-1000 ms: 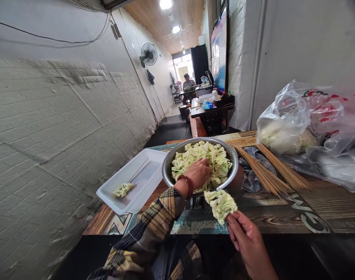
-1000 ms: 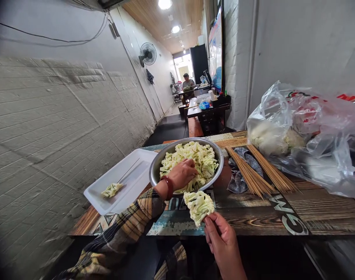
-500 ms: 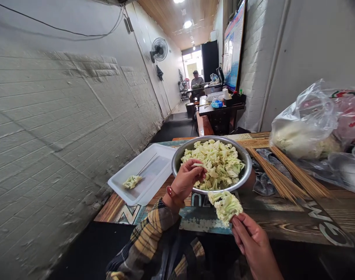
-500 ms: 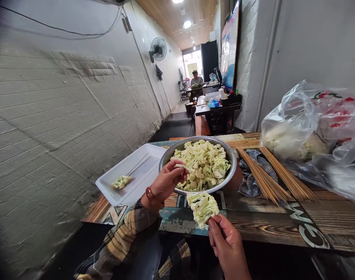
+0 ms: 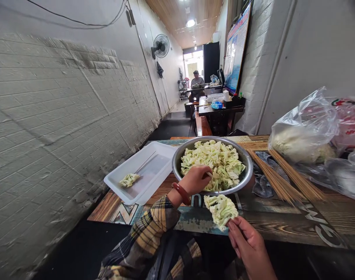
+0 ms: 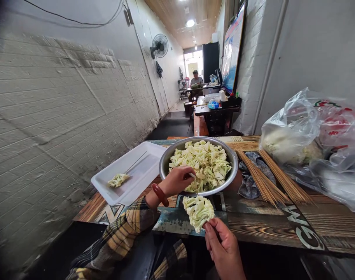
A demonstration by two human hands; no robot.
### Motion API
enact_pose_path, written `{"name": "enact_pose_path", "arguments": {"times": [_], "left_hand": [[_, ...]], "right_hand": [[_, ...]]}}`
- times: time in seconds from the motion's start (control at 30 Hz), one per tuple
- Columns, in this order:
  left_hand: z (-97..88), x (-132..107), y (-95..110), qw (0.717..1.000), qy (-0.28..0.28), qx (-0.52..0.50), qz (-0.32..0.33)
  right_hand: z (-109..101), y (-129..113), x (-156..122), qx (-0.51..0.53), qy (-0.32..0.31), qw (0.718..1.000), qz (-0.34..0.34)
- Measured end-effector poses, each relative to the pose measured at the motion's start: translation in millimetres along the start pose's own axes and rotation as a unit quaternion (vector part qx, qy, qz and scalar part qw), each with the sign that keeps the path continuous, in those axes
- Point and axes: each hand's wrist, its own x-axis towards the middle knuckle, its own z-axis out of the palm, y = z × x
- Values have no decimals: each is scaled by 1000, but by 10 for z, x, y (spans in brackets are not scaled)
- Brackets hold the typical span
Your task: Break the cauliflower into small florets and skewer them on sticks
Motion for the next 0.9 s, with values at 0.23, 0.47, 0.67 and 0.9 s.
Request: {"name": "enact_pose_path", "arguments": {"times": [0.23, 0.47, 0.67, 0.9], "left_hand": [[86, 291, 73, 979, -131, 142, 69], [182, 535, 106, 980, -104, 158, 62], [324, 722, 177, 955, -127, 256, 85], [367, 667, 161, 953, -96, 278, 77]], "right_hand": [[-116, -20, 8, 13, 15, 1000, 6], [-188, -83, 28, 34, 23, 999, -7], [-221, -16, 34, 67, -2, 998, 7], [-237, -23, 18, 46, 13, 999, 13]]}}
